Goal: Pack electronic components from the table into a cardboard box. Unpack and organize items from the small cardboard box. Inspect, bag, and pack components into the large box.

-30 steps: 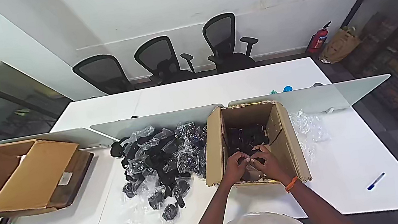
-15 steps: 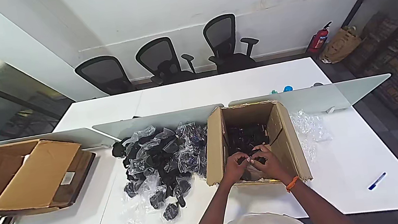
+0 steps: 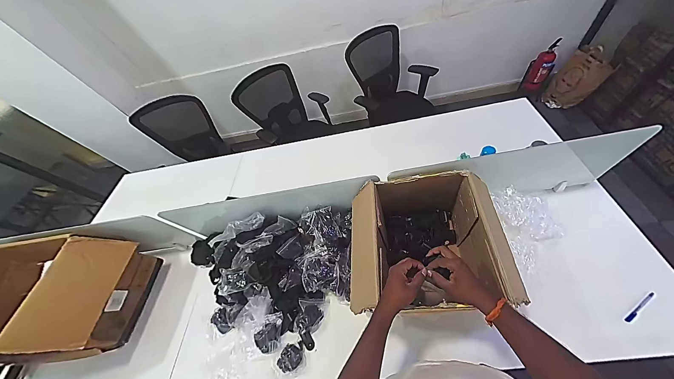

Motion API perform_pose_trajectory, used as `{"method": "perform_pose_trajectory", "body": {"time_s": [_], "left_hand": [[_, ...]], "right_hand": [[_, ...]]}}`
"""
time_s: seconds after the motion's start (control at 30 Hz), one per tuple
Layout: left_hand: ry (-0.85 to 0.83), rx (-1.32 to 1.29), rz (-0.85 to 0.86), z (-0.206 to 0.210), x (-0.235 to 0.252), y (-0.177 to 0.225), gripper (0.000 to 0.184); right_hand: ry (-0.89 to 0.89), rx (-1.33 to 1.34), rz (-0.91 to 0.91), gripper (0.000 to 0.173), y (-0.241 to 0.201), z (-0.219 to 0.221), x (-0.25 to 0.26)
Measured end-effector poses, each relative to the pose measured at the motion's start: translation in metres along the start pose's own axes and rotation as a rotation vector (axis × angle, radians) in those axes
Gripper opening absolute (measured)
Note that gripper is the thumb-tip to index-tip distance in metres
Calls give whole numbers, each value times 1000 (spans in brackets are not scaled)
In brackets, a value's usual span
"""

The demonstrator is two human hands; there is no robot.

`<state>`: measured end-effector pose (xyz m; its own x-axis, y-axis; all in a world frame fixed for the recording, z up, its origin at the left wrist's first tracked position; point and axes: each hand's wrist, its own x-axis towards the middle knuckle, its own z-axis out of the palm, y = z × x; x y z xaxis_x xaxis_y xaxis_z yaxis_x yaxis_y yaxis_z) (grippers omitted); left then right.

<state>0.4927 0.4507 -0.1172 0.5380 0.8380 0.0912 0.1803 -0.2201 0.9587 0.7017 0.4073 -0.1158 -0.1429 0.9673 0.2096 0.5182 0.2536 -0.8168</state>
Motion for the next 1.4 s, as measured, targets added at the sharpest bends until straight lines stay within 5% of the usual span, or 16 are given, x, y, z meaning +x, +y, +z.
{"method": "perform_pose_trajectory", "body": {"time_s": [1.4], "left_hand": [[-45,142,-18,1,0,5,22]], "right_hand": [[-57,-41,35,18,1,1,0]]}}
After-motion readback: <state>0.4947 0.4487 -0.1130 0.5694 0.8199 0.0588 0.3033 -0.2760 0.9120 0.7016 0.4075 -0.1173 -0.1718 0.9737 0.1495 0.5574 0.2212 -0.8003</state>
